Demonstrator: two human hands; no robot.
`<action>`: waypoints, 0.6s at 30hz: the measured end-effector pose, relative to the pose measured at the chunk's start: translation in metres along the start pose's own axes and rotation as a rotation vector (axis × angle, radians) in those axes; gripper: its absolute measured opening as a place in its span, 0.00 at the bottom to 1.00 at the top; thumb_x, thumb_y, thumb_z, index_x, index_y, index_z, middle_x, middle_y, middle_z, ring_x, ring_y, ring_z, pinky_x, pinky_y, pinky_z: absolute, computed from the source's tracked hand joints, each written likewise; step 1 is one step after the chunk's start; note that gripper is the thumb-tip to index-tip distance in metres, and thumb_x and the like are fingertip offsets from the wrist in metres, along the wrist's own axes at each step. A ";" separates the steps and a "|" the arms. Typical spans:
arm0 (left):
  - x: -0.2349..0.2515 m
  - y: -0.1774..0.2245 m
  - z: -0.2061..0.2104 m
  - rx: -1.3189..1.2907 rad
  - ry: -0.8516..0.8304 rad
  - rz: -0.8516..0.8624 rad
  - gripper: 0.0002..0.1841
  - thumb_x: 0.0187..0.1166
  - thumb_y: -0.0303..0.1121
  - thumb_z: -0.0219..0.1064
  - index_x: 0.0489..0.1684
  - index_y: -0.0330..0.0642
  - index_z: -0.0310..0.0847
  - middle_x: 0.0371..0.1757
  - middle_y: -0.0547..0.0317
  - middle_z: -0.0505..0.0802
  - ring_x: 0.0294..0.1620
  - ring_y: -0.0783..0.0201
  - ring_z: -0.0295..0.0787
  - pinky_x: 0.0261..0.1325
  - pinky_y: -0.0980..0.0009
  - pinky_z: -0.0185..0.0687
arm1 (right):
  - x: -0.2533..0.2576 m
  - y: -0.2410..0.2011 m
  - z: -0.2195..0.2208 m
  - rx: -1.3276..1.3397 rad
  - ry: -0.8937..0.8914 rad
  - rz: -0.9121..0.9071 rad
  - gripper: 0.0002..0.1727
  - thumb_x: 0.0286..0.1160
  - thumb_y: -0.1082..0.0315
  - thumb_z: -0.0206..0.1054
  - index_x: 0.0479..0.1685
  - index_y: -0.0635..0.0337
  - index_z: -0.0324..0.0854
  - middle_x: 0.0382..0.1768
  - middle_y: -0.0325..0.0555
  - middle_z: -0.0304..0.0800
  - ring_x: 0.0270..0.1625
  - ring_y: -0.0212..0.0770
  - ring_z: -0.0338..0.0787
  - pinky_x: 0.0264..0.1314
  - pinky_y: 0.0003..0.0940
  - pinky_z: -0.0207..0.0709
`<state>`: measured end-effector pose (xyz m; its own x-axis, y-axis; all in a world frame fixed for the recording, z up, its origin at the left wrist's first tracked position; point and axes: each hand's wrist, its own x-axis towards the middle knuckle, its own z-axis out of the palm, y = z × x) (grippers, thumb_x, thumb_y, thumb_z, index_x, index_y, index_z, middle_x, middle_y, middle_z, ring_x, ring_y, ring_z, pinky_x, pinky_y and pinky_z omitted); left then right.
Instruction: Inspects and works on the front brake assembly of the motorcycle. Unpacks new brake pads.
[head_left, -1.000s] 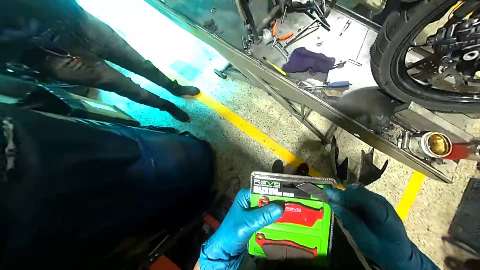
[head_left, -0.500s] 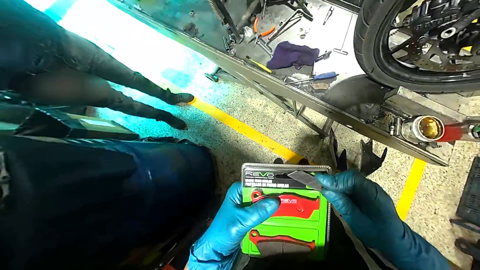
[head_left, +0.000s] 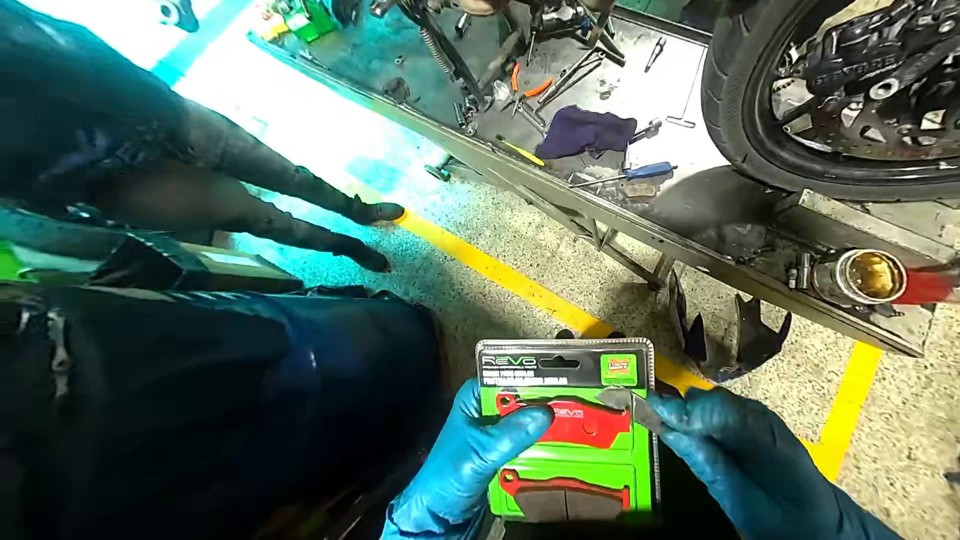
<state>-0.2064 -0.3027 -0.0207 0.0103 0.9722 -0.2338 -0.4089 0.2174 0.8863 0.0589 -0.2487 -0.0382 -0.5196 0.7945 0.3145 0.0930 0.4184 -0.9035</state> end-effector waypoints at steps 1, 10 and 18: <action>0.000 0.000 0.000 -0.010 0.001 0.002 0.11 0.73 0.35 0.76 0.52 0.55 0.93 0.48 0.63 0.98 0.49 0.71 0.96 0.56 0.71 0.92 | 0.004 -0.001 0.001 -0.002 -0.003 -0.014 0.11 0.91 0.60 0.57 0.57 0.55 0.79 0.45 0.42 0.91 0.47 0.27 0.90 0.53 0.21 0.84; 0.004 -0.003 0.017 0.040 0.031 -0.056 0.10 0.71 0.36 0.78 0.48 0.55 0.94 0.44 0.63 0.98 0.46 0.72 0.96 0.54 0.71 0.92 | -0.005 -0.001 -0.012 -0.065 -0.060 -0.016 0.09 0.91 0.61 0.58 0.54 0.54 0.79 0.39 0.42 0.87 0.40 0.29 0.87 0.47 0.21 0.82; 0.007 -0.007 0.023 0.045 0.077 -0.149 0.08 0.67 0.38 0.80 0.40 0.51 0.95 0.38 0.58 0.98 0.40 0.69 0.97 0.48 0.70 0.93 | -0.019 0.000 -0.032 -0.004 -0.150 0.075 0.11 0.91 0.60 0.57 0.56 0.54 0.81 0.41 0.41 0.90 0.42 0.26 0.89 0.48 0.20 0.83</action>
<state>-0.1830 -0.2950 -0.0194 -0.0025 0.9198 -0.3923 -0.3673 0.3641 0.8559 0.0955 -0.2493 -0.0351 -0.6320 0.7490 0.1988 0.1395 0.3623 -0.9216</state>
